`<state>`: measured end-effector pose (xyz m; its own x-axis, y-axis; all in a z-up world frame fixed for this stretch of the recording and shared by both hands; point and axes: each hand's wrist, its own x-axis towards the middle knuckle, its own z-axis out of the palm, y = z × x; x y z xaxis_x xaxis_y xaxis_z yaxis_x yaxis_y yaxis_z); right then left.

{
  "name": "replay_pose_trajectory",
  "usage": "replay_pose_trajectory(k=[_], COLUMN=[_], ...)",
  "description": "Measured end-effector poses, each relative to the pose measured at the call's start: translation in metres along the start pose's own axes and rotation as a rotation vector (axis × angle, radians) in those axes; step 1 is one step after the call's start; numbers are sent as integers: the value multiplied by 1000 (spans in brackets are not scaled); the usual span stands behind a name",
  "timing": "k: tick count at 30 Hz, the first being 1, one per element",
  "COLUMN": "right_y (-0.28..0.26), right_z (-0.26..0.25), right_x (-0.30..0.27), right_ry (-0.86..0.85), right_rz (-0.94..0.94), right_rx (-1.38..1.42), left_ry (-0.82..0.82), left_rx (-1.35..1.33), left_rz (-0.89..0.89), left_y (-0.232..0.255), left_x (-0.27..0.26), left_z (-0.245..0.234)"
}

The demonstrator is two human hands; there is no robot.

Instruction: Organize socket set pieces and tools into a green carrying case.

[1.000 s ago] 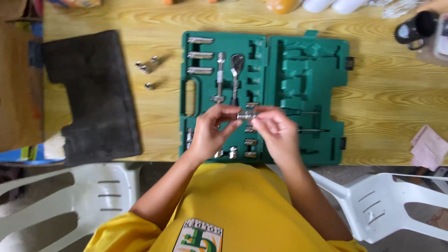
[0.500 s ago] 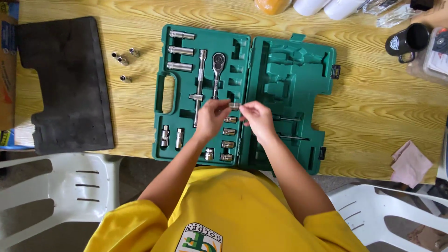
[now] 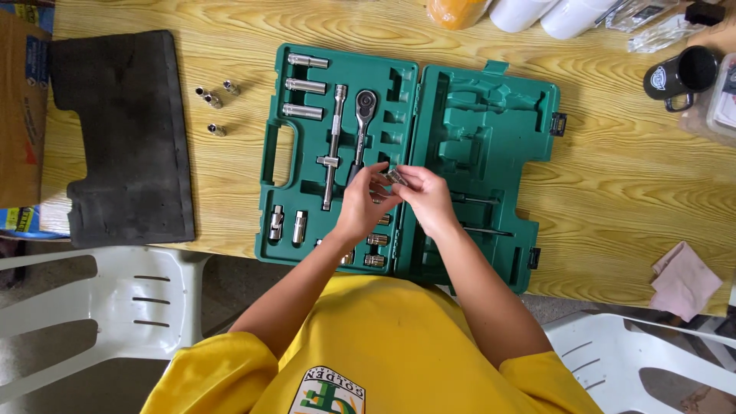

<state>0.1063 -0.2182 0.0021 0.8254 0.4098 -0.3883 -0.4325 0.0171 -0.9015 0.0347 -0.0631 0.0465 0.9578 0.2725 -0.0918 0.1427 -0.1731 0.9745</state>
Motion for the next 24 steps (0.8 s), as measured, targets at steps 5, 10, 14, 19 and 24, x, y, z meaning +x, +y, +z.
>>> replay_pose_trajectory(k=[5,10,14,19,24], right_y=[-8,-10,13,42,49], right_z=[-12,-9,-11,-16,-13], right_x=[5,14,31,53,64], right_ry=[-79,-60,68,164,296], right_rz=[-81,-78,-104,-59,-46], right_rx=[-194,-171,-88,-71,-346], left_ry=[-85,-106,-64,3,126], left_rx=[92,40,36,125,325], left_rz=[150,94,-136,-117,-22], left_y=[-9,-27,-40,-88,-105], left_x=[14,25,34,48,59], left_z=[-19,-16,-10,4,11])
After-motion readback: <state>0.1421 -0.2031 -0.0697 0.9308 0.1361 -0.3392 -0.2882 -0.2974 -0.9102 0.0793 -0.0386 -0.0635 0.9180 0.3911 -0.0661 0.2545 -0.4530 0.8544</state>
